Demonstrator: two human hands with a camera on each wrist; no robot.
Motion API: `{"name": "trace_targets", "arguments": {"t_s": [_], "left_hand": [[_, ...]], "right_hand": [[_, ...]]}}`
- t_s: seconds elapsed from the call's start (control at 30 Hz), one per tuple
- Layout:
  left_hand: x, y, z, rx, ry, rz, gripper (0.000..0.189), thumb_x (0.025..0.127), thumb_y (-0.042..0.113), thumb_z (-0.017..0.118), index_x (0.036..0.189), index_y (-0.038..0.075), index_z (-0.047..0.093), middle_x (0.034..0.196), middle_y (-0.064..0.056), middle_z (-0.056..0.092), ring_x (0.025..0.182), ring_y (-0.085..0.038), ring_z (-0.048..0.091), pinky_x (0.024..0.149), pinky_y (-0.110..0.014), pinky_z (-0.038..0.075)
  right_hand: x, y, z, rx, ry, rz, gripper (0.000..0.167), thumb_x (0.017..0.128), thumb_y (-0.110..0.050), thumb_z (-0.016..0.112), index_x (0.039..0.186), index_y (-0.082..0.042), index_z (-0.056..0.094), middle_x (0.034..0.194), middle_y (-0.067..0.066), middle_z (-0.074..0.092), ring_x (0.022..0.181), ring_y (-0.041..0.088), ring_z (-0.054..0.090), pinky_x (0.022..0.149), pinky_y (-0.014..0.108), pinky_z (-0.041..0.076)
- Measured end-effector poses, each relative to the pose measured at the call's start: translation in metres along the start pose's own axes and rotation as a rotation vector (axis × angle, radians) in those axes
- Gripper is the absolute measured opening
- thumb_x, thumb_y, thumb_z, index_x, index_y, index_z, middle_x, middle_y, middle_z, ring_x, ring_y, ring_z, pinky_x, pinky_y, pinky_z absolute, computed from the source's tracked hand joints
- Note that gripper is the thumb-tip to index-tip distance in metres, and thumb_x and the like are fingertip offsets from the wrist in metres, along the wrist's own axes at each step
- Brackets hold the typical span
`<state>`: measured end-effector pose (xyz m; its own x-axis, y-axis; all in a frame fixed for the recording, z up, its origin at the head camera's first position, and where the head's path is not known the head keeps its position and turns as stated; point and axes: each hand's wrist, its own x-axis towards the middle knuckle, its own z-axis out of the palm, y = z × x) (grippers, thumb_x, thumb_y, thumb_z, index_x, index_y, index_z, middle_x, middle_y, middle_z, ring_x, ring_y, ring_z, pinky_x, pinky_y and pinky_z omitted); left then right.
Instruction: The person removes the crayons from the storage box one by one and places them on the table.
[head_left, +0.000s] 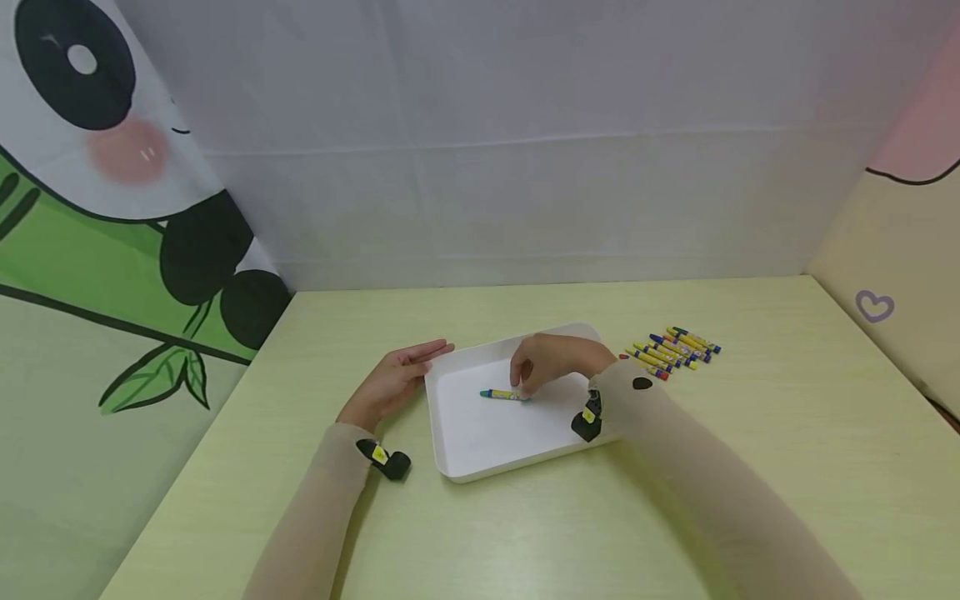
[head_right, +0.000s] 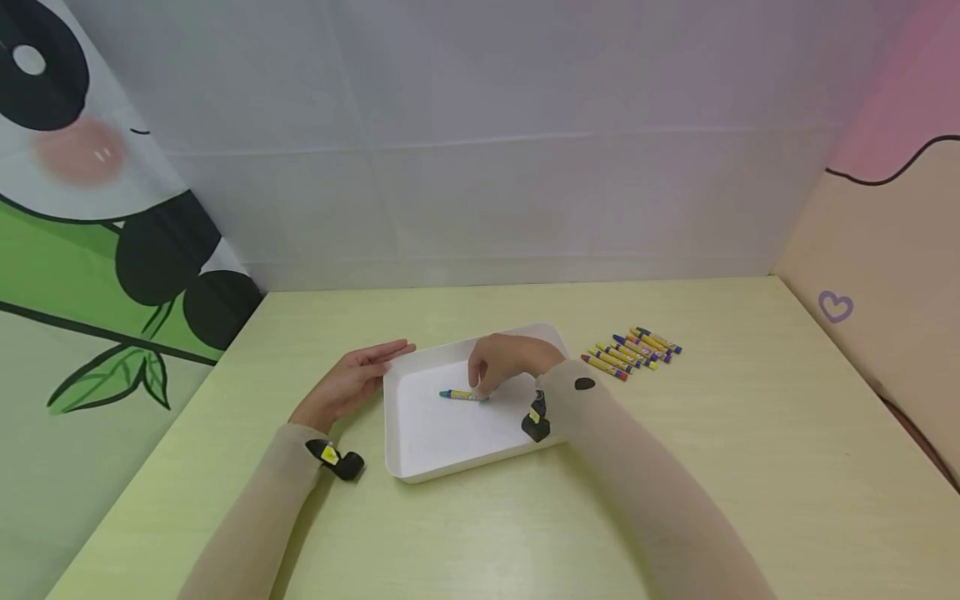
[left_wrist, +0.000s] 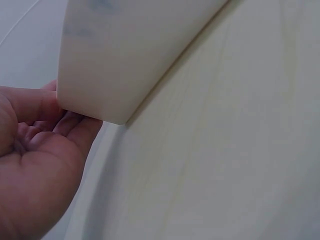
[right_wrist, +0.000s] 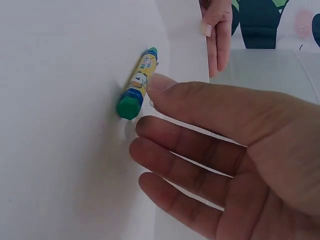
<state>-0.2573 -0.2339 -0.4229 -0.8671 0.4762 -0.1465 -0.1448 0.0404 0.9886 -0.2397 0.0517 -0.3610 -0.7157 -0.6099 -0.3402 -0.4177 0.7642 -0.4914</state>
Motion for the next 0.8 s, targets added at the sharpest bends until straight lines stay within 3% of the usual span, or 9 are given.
{"name": "trace_targets", "arguments": {"t_s": [0.4, 0.8], "left_hand": [[0.0007, -0.0008, -0.0005, 0.023, 0.001, 0.002, 0.046, 0.100, -0.004, 0.037, 0.146, 0.001, 0.038, 0.152, -0.014, 0.038, 0.142, -0.025, 0.034, 0.112, -0.035, 0.034], [0.0008, -0.0006, 0.0007, 0.004, 0.004, 0.000, 0.046, 0.100, -0.004, 0.037, 0.146, 0.001, 0.038, 0.152, -0.013, 0.038, 0.143, -0.023, 0.033, 0.113, -0.033, 0.034]], "right_hand": [[0.0074, -0.0070, 0.0089, -0.026, -0.022, 0.056, 0.009, 0.082, -0.017, 0.076, 0.086, -0.020, 0.068, 0.083, -0.003, 0.061, 0.075, 0.012, 0.050, 0.066, 0.023, 0.042], [0.0028, -0.0004, 0.0035, -0.024, -0.018, -0.040, 0.011, 0.082, -0.007, 0.066, 0.085, -0.016, 0.069, 0.082, -0.003, 0.056, 0.074, 0.010, 0.046, 0.064, 0.021, 0.039]]}}
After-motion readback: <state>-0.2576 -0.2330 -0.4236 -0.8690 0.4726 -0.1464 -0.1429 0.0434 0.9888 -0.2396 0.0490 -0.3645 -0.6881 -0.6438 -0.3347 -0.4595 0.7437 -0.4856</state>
